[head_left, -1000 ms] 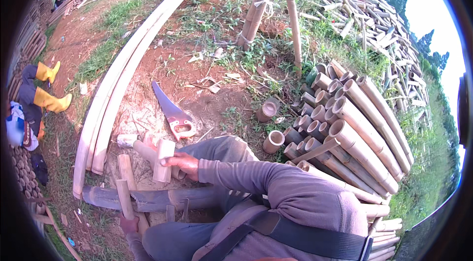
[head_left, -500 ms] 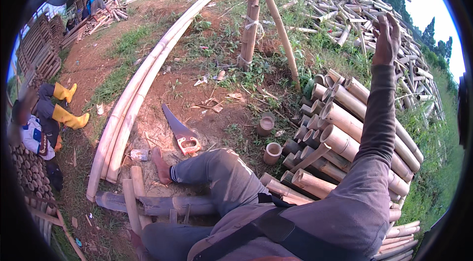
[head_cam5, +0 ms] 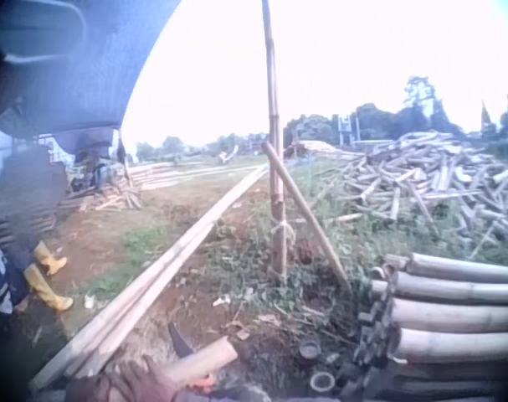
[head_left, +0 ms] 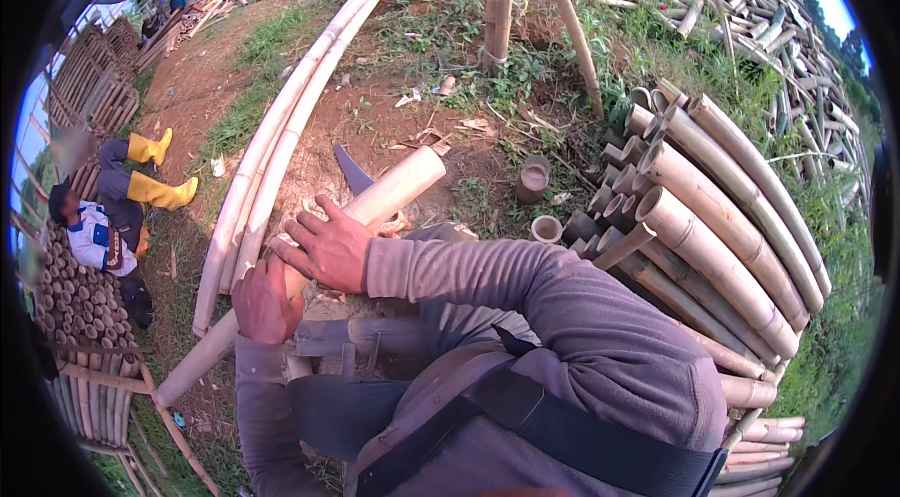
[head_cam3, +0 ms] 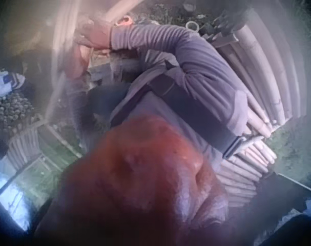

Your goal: The person sits on the ground and uses a hand saw to cut long bamboo poles into shorter sections. The person repeatedly positions the bamboo, saws through it, and places the cut pieces aside.

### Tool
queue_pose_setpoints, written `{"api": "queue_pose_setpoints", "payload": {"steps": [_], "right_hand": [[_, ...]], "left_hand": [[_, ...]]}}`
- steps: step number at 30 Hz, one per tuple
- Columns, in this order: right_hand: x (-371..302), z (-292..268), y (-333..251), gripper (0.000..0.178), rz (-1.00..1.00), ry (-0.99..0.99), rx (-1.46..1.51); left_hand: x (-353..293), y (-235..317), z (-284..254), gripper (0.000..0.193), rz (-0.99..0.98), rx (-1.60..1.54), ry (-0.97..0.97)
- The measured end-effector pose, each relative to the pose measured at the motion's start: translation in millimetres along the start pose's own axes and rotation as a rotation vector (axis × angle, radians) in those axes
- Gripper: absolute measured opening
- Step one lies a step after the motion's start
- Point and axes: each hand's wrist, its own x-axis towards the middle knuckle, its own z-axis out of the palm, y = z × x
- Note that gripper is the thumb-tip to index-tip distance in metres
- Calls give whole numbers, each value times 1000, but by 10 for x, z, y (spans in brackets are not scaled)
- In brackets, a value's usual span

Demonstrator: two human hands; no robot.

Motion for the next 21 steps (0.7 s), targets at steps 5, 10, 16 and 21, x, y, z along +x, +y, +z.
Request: {"api": "queue_pose_setpoints", "payload": {"steps": [5,10,16,21], "right_hand": [[-533,-815,835,47,86,-12,-162],[-1440,-2141,1354,70,234,-83,-223],[-1780,-3079,1107,85,339,-145,-692],[-1759,-2726,621,84,431,-304,-463]], "left_hand": [[201,356,-660,102,239,-115,339],[189,131,-818,97,307,39,326],[939,999,-593,67,567,-217,467],[937,2359,-676,70,733,-249,541]]}}
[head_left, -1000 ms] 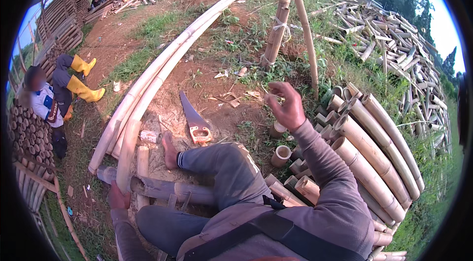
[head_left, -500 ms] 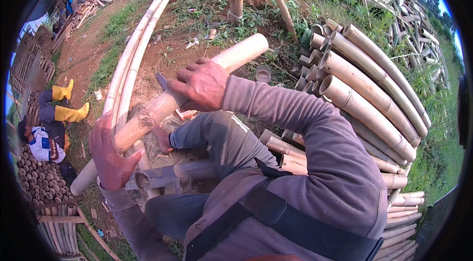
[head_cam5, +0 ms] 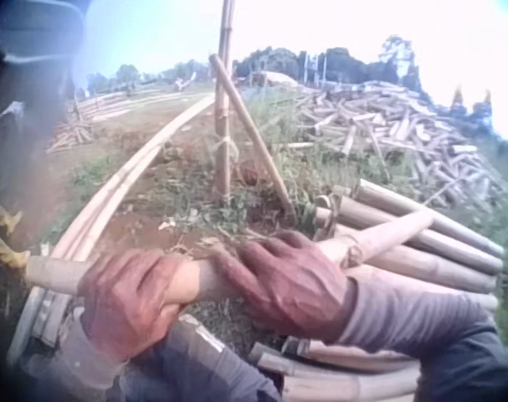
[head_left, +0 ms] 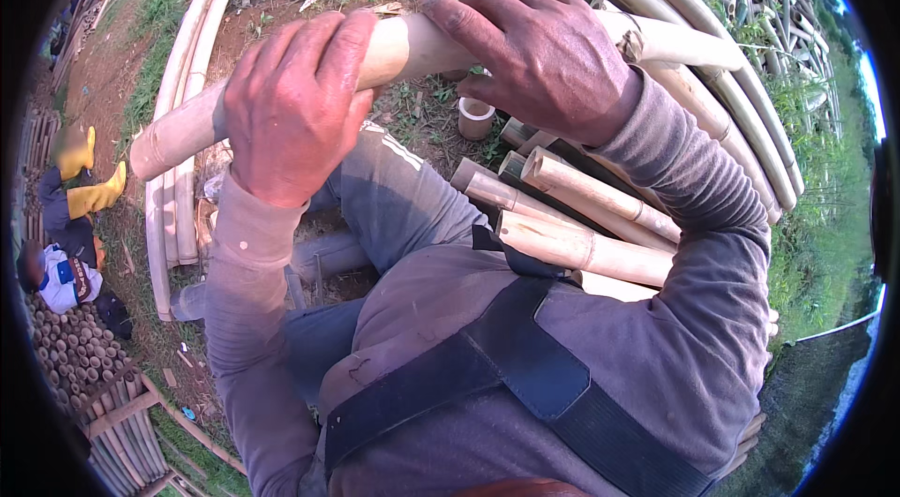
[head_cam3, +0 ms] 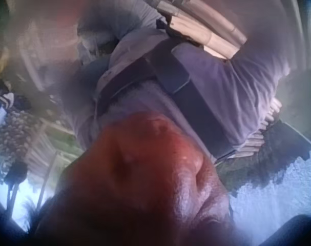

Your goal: The person sits on the ground and uses a hand saw to cut long bamboo poles into shorter sections. The person repeatedly positions the bamboo, saws through it, and places the cut pieces aside.

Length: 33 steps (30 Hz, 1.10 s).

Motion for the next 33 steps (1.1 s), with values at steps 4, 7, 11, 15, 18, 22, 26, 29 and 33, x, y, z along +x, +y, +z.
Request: {"api": "queue_pose_setpoints", "payload": {"steps": [4,7,11,15,18,22,26,29,33], "right_hand": [[-342,118,-19,75,120,-304,250],[-780,117,182,74,313,-446,477],[-1604,90,507,75,638,-936,544],[-2649,264,999,79,816,-1166,420],[-3275,403,1222,90,846,-1433,-121],[-4638,702,1476,72,970,-1461,-398],[-4651,857,1316,58,974,-1323,-399],[-4449,1137,1300,54,973,-1272,-386],[-3697,1461,1287,49,869,-1272,-211]], "left_hand": [[-177,118,138,68,154,-173,2],[-647,-271,160,60,139,-151,177],[-1507,-1016,277,58,-176,-125,4],[-2485,-1481,338,57,-466,-157,-360],[-2798,-1512,237,53,-713,-258,-537],[-2832,-1590,379,50,-668,-244,-473],[-3088,-1563,296,55,-793,-192,-593],[-2989,-1511,143,55,-874,-220,-691],[-3230,-1591,131,55,-898,-219,-759]]}}
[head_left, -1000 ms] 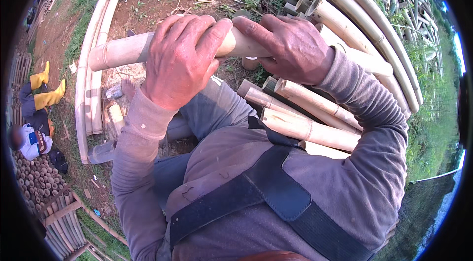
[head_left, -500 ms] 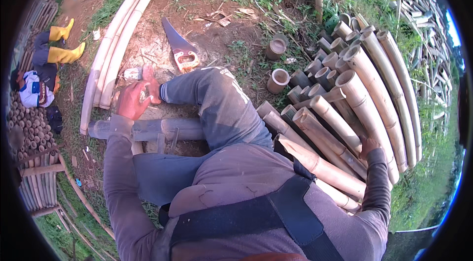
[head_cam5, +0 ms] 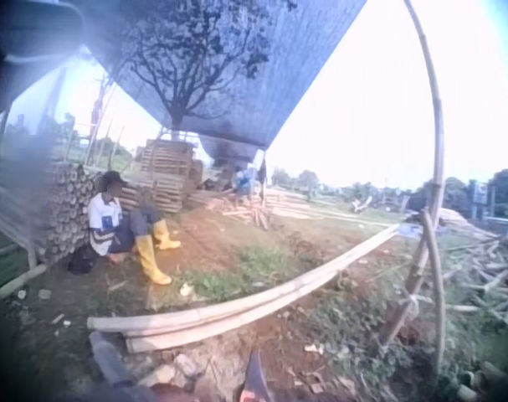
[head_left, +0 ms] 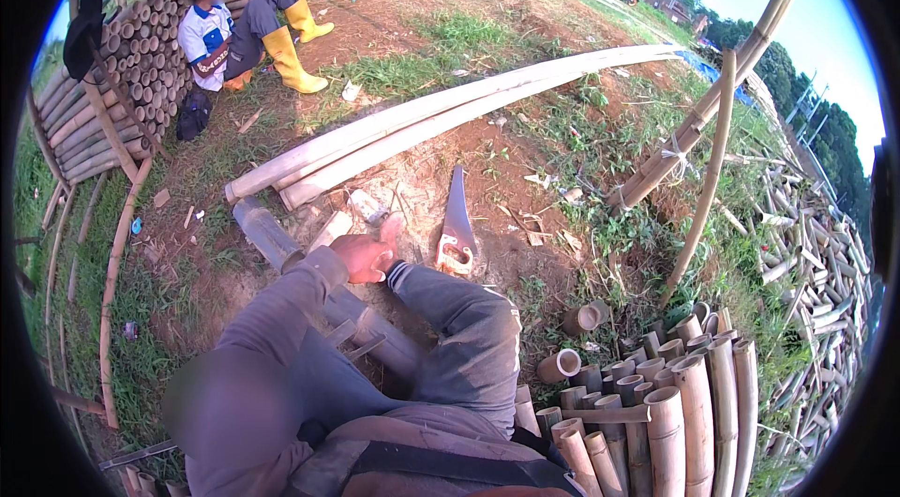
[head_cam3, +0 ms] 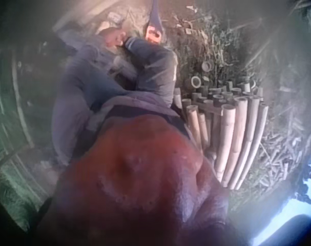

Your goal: The person sits on the ground and uses a hand saw to cut long bamboo poles into shorter sections. The person repeatedly positions the bamboo, saws through it, and places the cut pieces aside.

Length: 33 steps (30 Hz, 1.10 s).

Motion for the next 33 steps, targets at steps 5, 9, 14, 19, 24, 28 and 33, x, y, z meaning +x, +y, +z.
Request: {"api": "queue_pose_setpoints", "payload": {"steps": [5,9,14,19,24,28,33], "right_hand": [[-92,-1007,-667,44,-457,-247,250],[-688,-1954,-2001,52,-969,317,479],[-1050,-2445,-3654,79,-1187,765,412],[-903,-2605,-4967,73,-1279,548,15],[-856,-2488,-5172,68,-1066,545,-37],[-765,-2338,-5074,66,-1130,713,-32],[-812,-2375,-5052,64,-1166,719,-17]], "left_hand": [[28,-84,108,57,17,-8,33],[-63,-247,97,62,-122,-88,-36],[-124,-299,52,63,-247,-85,-86],[-362,-498,65,62,-271,-81,-38],[-377,-410,-30,64,-280,-138,-43],[-308,-460,1,65,-263,-159,-39],[-184,-441,24,68,-262,-97,-81]]}}
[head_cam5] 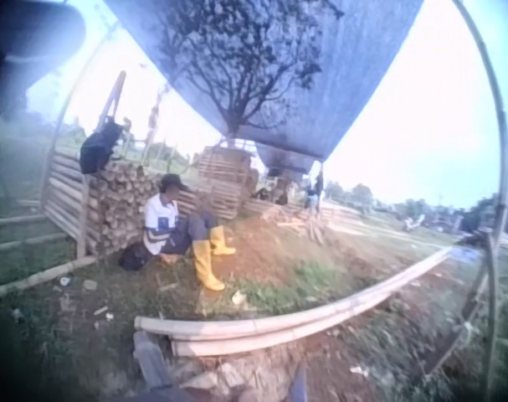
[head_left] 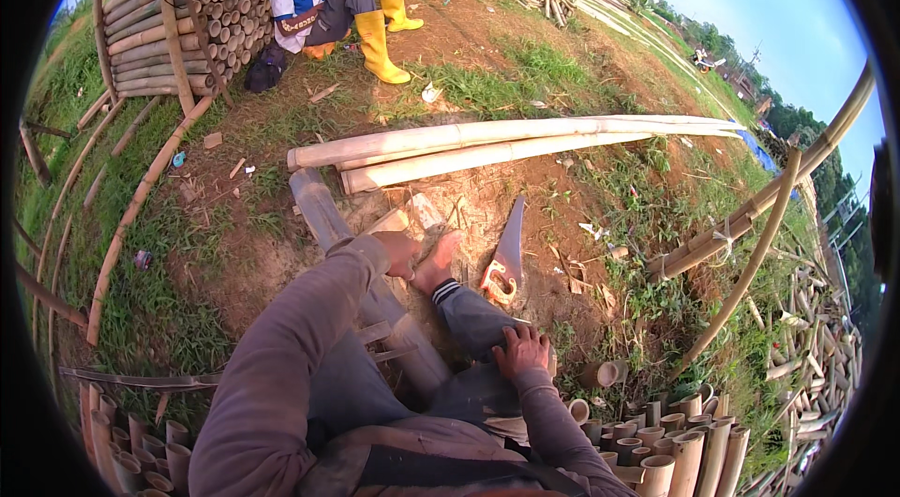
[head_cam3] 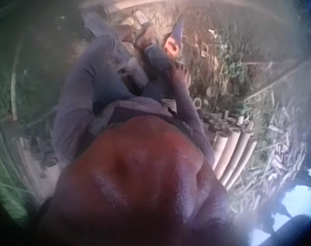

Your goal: The person sits on the ground and uses a hand saw to cut long bamboo poles into shorter sections. The person repeatedly positions the bamboo, saws through it, and places the cut pieces aside.

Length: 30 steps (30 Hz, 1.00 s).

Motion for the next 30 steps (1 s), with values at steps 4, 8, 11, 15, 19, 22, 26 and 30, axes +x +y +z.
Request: {"api": "queue_pose_setpoints", "payload": {"steps": [4,8,11,15,19,22,26,30], "right_hand": [[-26,-105,-19,62,35,-46,13],[-5,-14,-9,56,9,4,40],[-9,-60,-28,60,34,-25,44],[-31,144,109,55,15,36,100],[-207,1,270,51,-21,222,266],[-348,-90,532,46,-39,398,313],[-109,-621,683,36,-203,449,404],[698,-1328,505,32,-406,224,295]], "left_hand": [[66,-7,42,71,48,-10,-6],[50,-184,136,65,1,-18,-6],[23,-197,119,66,-26,-22,-18],[-161,-29,-78,58,-5,-31,82],[-557,225,-571,35,-49,-92,505],[-819,105,-875,29,-172,-214,667],[-1145,-722,-511,39,-60,-283,1126],[-1328,-1237,-317,43,-399,-211,491]]}}
